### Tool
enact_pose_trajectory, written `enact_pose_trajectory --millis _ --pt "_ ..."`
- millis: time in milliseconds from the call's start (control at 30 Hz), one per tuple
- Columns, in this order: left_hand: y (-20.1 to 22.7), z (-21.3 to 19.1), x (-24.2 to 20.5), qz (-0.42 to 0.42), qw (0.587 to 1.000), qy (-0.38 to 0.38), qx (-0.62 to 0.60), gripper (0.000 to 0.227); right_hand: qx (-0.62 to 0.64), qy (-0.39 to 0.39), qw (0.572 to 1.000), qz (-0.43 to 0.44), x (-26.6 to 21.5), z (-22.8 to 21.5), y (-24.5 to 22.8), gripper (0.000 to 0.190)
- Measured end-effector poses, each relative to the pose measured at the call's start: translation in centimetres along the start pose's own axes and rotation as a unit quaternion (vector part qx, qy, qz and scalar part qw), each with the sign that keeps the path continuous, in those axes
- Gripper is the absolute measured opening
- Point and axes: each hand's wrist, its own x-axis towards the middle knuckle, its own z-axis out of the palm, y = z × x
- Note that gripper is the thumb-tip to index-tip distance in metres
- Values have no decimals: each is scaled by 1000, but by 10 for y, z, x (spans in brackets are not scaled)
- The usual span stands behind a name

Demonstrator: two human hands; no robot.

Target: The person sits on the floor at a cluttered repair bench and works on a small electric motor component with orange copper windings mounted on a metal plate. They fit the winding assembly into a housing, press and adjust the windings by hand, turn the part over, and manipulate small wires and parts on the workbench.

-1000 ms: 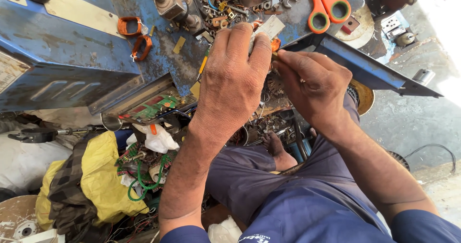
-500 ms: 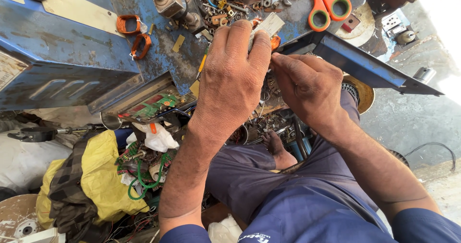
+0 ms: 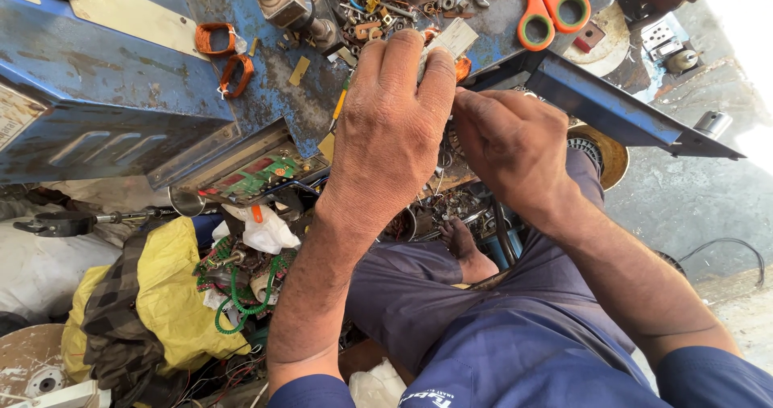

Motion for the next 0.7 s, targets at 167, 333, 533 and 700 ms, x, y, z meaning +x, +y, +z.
enact_pose_trajectory --millis 167,333,533,700 --pt "-1 0 0 3 1000 -3 -4 30 -30 4 999 -37 0 3 0 25" --pt "-1 -1 -1 6 1000 -2 0 30 -16 9 1000 -14 2 5 -1 24" --pt "-3 -2 0 -3 1000 1 -2 26 82 -60 993 59 14 -12 0 23" --pt "-1 -2 2 -6 1000 -3 -15 26 110 -74 990 43 17 -11 5 27"
